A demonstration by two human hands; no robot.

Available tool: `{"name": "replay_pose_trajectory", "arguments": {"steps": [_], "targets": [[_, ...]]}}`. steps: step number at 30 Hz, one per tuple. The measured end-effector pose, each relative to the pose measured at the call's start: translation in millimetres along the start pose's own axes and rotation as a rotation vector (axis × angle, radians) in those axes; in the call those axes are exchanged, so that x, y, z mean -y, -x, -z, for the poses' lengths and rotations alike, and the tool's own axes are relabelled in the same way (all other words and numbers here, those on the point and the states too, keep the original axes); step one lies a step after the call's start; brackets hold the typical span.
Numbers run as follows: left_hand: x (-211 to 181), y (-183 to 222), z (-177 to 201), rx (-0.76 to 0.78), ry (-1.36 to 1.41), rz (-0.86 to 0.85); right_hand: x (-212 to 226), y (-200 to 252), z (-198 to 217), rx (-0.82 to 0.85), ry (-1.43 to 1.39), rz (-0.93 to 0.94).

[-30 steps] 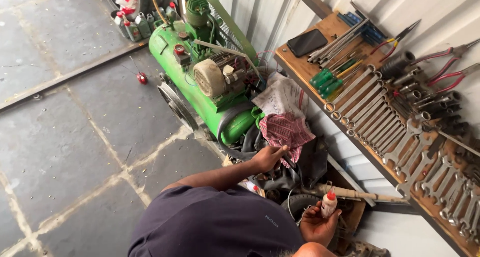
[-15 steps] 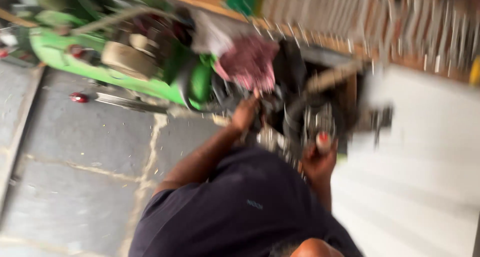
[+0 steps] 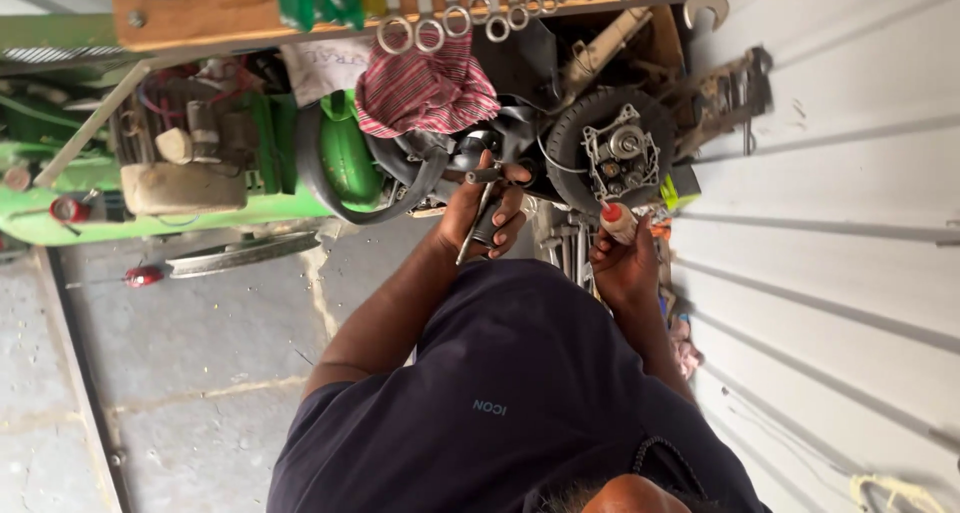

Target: Apply lubricant or sealant to motorcycle engine components and inspect parts.

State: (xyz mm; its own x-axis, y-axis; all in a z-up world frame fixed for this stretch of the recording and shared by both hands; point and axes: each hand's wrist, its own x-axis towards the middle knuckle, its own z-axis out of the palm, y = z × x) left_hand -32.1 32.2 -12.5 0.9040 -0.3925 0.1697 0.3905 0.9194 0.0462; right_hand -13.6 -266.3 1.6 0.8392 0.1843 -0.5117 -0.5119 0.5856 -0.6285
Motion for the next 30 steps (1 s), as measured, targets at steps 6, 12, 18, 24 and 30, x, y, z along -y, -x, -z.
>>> {"name": "replay_pose_trajectory", "arguments": {"steps": [6, 12, 18, 24, 30], "targets": [[-12.6, -22.7, 1.1, 0.145, 0.074, 0.147, -4.8, 4.2, 0.2, 0.050, -0.021, 0.100], [-23.3, -42.4, 5.3, 0.190, 0.106, 0.323, -20.2, 17.0, -12.4, 0.065, -0.118, 0.220], [-32.2, -59.1, -12.1, -0.192, -0.258, 0.334, -30.0, 25.7, -16.7, 0.000, -0.128, 0.290], [-25.5, -72.2, -1.5, -0.620, -0.617, 0.094, -43.0, 31.6, -2.5, 0.005, -0.173, 0.335], [-17.2, -66.3, 1.3, -0.529, -0.738, -0.118, -53.3, 51.6, -11.5, -0.062, -0.211, 0.296]]}}
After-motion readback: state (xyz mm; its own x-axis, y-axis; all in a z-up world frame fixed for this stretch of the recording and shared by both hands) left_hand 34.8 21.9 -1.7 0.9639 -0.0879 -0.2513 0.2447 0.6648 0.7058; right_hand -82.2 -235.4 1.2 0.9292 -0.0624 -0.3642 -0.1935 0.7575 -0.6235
